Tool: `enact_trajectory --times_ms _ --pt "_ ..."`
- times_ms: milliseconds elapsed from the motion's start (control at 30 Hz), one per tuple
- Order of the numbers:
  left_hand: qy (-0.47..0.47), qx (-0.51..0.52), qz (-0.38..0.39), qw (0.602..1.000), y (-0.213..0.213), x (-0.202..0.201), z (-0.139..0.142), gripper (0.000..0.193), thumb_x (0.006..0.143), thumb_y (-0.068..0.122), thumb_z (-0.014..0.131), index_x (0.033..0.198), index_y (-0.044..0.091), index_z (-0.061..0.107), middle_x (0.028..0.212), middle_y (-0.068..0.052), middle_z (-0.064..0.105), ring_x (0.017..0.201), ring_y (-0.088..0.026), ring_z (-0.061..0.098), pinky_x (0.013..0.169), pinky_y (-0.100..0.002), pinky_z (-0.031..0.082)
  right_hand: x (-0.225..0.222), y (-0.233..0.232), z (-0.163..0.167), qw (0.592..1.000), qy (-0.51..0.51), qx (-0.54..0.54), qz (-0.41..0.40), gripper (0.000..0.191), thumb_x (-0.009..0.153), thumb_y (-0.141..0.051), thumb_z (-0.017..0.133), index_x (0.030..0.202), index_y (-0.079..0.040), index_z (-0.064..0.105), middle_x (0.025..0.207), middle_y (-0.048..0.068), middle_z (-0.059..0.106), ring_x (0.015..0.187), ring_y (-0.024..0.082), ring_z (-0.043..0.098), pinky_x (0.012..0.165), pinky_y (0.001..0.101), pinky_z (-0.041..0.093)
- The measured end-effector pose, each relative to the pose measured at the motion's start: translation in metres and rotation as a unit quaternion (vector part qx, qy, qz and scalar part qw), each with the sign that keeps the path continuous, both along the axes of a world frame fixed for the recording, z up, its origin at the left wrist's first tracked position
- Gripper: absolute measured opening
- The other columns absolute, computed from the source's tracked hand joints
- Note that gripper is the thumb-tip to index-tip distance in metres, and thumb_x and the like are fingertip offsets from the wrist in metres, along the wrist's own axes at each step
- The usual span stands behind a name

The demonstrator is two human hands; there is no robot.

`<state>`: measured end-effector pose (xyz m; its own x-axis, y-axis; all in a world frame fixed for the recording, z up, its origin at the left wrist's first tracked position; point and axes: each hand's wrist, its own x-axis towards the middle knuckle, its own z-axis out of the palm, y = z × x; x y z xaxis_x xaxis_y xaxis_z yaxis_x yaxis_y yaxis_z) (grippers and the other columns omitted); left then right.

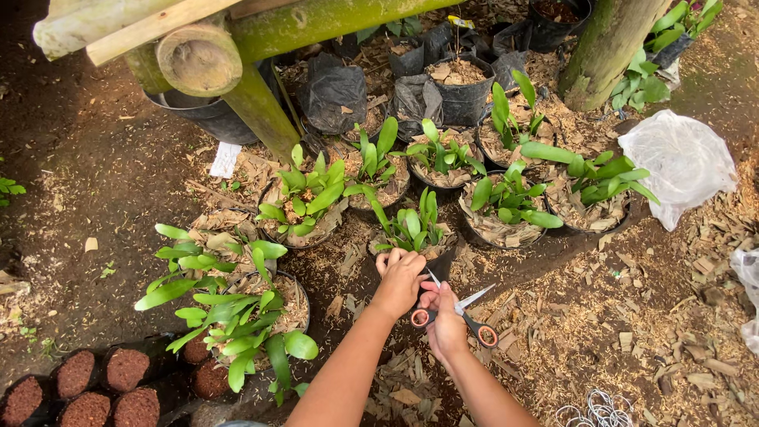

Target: The person trims small potted plants using scissors, cutting leaves and stems. The person then attaches a metal wire hanger to the pot to secure the plant.

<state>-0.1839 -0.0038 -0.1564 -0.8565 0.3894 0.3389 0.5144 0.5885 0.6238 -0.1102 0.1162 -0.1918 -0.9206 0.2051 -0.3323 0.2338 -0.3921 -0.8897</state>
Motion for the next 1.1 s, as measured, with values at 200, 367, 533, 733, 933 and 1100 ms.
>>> enact_trajectory --times_ms 200,367,533,733,933,1100 --pt "-0.008 0.002 -0.011 1.000 -0.004 -0.002 0.000 0.016 0.085 0.004 0.071 0.089 0.008 0.057 0.099 -0.005 0.063 0.110 -0.028 0.052 0.102 -0.047 0.027 -0.022 0.057 0.029 0.736 0.272 0.598 0.162 0.028 0.104 -0.028 0.050 0.105 -0.005 0.066 0.083 0.007 0.066 0.080 0.023 0.067 0.067 0.0331 0.054" --pt "-0.004 -0.003 -0.017 1.000 -0.001 -0.002 0.000 0.017 0.083 0.003 0.071 0.090 0.008 0.057 0.100 -0.006 0.061 0.108 -0.029 0.052 0.102 -0.049 0.025 -0.050 0.096 0.048 0.379 0.373 0.774 0.344 0.026 0.098 -0.026 0.060 0.100 -0.001 0.065 0.084 0.010 0.071 0.083 0.025 0.069 0.071 0.0371 0.057" --pt "0.024 0.015 -0.012 1.000 0.002 -0.002 0.002 0.018 0.081 0.002 0.071 0.090 0.009 0.058 0.100 -0.006 0.061 0.107 -0.030 0.052 0.099 -0.050 0.025 -0.048 0.090 0.057 0.430 0.385 0.750 0.323 0.035 0.097 -0.034 0.060 0.104 0.000 0.066 0.085 0.011 0.071 0.080 0.024 0.067 0.070 0.0361 0.056" --pt "0.007 0.014 -0.007 1.000 0.006 -0.002 -0.001 0.014 0.082 0.002 0.069 0.088 0.008 0.057 0.098 -0.005 0.062 0.108 -0.029 0.053 0.102 -0.048 0.025 -0.007 0.021 0.019 0.983 0.001 0.176 0.060 0.037 0.104 -0.032 0.047 0.107 -0.004 0.070 0.072 0.007 0.064 0.064 0.017 0.061 0.062 0.0294 0.052" --pt "0.036 0.022 0.001 0.999 0.006 -0.006 -0.003 0.021 0.074 0.000 0.070 0.090 0.008 0.059 0.099 -0.005 0.063 0.108 -0.030 0.052 0.102 -0.049 0.024 -0.008 -0.011 -0.002 0.997 0.001 -0.040 -0.062 0.036 0.105 -0.031 0.047 0.102 -0.002 0.068 0.076 0.007 0.065 0.067 0.018 0.062 0.063 0.0295 0.052" --pt "0.003 0.016 -0.015 1.000 -0.002 -0.003 -0.002 0.018 0.082 0.001 0.071 0.089 0.009 0.056 0.097 -0.005 0.061 0.107 -0.028 0.053 0.100 -0.047 0.026 -0.015 0.036 0.026 0.846 0.231 0.469 0.110 0.037 0.106 -0.030 0.047 0.098 -0.001 0.067 0.080 0.007 0.066 0.070 0.018 0.062 0.064 0.0296 0.052"
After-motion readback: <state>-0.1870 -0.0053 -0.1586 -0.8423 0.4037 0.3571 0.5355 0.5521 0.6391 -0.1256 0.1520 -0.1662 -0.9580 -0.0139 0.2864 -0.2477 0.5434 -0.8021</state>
